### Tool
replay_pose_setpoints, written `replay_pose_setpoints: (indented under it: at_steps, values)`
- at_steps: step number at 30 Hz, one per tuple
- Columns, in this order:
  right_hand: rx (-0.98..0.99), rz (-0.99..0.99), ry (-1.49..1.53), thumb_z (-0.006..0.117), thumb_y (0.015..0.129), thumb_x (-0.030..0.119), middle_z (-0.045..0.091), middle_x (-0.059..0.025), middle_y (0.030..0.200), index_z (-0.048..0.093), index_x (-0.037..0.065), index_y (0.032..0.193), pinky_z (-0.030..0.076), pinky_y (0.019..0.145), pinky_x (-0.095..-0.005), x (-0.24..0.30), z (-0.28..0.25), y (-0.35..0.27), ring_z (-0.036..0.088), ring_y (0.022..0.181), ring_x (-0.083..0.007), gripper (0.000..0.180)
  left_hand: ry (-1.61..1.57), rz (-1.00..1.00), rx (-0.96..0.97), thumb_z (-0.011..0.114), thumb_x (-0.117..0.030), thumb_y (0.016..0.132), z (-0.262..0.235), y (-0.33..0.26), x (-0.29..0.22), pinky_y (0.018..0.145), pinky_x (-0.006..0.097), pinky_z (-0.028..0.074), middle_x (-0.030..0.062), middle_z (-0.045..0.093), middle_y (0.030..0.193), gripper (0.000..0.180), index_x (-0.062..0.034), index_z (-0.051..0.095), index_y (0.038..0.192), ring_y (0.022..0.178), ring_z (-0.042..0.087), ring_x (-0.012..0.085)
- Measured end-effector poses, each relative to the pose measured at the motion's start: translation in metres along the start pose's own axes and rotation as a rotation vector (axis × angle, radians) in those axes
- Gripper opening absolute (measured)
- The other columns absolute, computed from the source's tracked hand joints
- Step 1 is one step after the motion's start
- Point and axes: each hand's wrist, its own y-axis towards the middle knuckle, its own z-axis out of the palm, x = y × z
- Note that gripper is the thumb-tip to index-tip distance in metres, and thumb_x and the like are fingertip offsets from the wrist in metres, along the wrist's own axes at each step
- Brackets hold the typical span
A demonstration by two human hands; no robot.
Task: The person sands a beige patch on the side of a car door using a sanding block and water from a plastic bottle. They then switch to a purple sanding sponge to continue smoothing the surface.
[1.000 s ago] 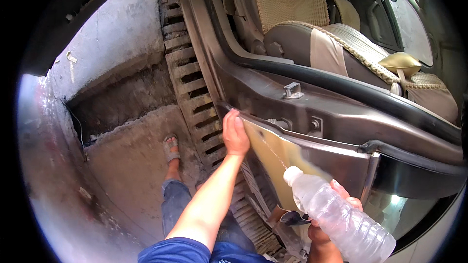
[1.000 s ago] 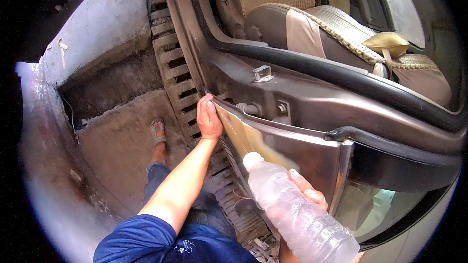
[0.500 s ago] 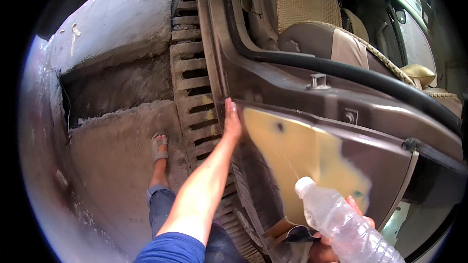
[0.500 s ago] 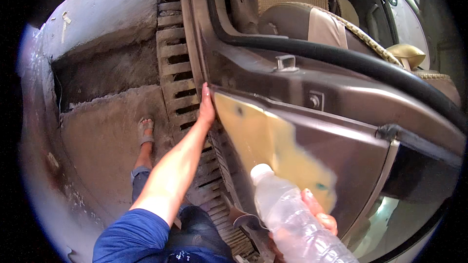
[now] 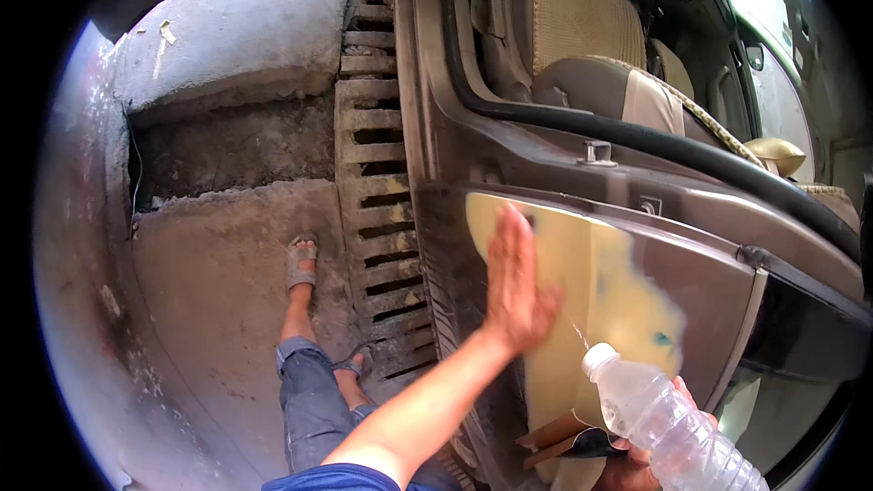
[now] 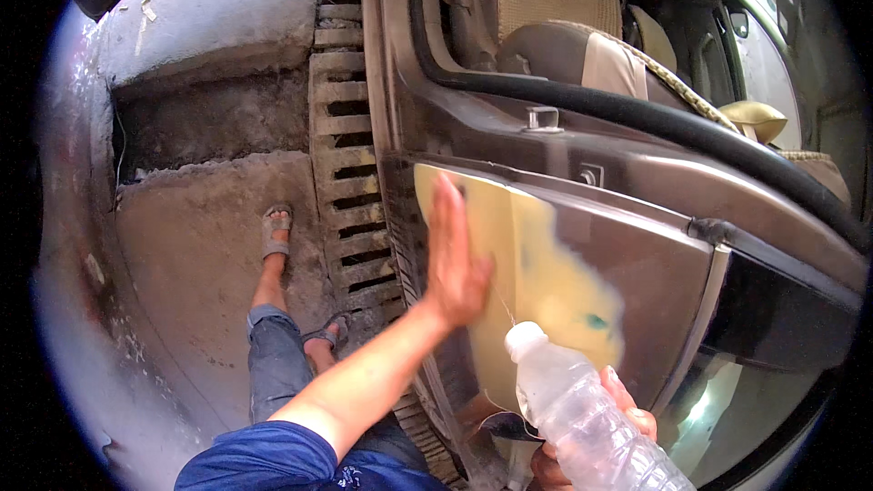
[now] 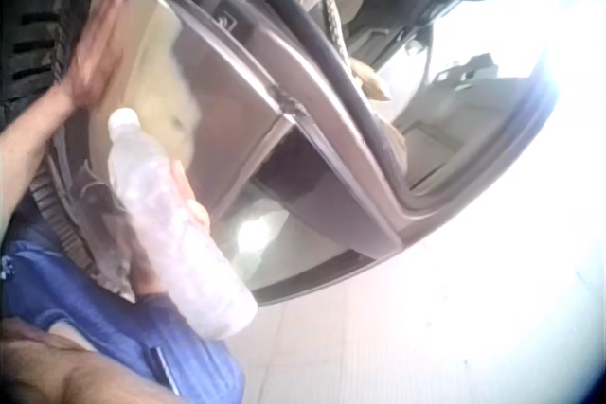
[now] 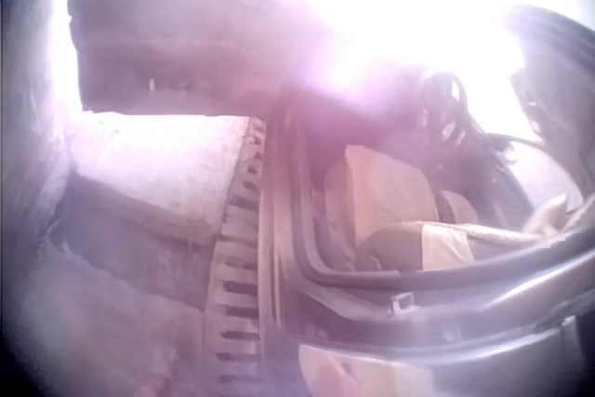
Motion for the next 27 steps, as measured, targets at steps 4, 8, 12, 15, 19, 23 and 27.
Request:
replay_pose_setpoints:
  at_steps: [4,8,12,15,19,23,27]
  values:
    - [-0.011,0.196,0.186,0.062,0.085,0.032,0.062,-0.0171,0.091,0.053,-0.006,0.114,0.056,0.062,-0.0324,-0.004,-0.003,0.001,0.064,0.072,-0.0241,0.048,-0.073,-0.355,-0.076,0.027,-0.041,0.102,-0.01,0.023,0.095,0.119,0.039,0.005,0.018,0.008,0.159,0.066,0.0018,0.013,0.15,0.147,0.005,0.0329]
    - [-0.013,0.353,0.316,0.06,0.086,0.03,0.062,-0.0181,0.093,0.052,-0.006,0.114,0.056,0.062,-0.0332,-0.005,-0.023,-0.006,0.064,0.072,-0.0249,0.047,-0.081,-0.274,-0.051,0.025,-0.038,0.102,-0.004,-0.016,0.098,0.119,0.039,0.004,0.0198,0.005,0.159,0.065,0.0025,0.01,0.15,0.147,0.004,0.0332]
    - [0.019,0.452,0.442,0.058,0.086,0.029,0.062,-0.0191,0.094,0.051,-0.006,0.115,0.056,0.061,-0.0341,-0.012,-0.041,-0.013,0.064,0.072,-0.0258,0.046,-0.002,-0.14,0.034,0.033,-0.039,0.099,0.01,-0.105,0.017,0.117,0.051,0.006,0.027,0.004,0.156,0.071,0.0024,0.007,0.151,0.145,0.005,0.0431]
    - [0.04,0.576,0.603,0.056,0.087,0.028,0.063,-0.0199,0.094,0.05,-0.006,0.116,0.056,0.061,-0.0347,-0.012,-0.058,-0.02,0.064,0.072,-0.0265,0.045,-0.03,-0.129,0.072,0.033,-0.045,0.097,0.018,-0.14,-0.045,0.115,0.054,0.005,0.0296,0.005,0.155,0.077,0.0057,0.008,0.149,0.144,0.005,0.0462]
    - [0.312,1.169,1.29,0.055,0.087,0.03,0.062,-0.0204,0.094,0.049,-0.006,0.118,0.055,0.059,-0.0349,0.012,-0.074,-0.009,0.063,0.071,-0.0267,0.048,0.016,-0.093,0.01,0.032,-0.043,0.098,0.018,-0.067,-0.008,0.116,0.052,0.006,0.0291,0.007,0.155,0.074,0.0066,0.009,0.149,0.145,0.007,0.0437]
    - [0.171,0.563,0.98,0.055,0.086,0.034,0.062,-0.0203,0.094,0.049,-0.006,0.117,0.055,0.06,-0.0349,-0.022,-0.074,-0.044,0.063,0.072,-0.0265,0.051,-0.011,-0.29,-0.114,0.027,-0.043,0.102,-0.007,0.039,0.065,0.119,0.039,0.007,0.0235,0.011,0.157,0.07,0.0063,0.012,0.148,0.147,0.008,0.0335]
    - [0.102,0.199,0.512,0.055,0.086,0.039,0.062,-0.0202,0.095,0.048,-0.006,0.117,0.055,0.061,-0.0349,-0.052,-0.095,-0.065,0.063,0.073,-0.0262,0.055,0.066,0.053,-0.042,0.03,-0.034,0.101,0.015,-0.04,0.021,0.118,0.047,0.008,0.0251,0.009,0.156,0.064,0.0045,0.012,0.149,0.146,0.007,0.0385]
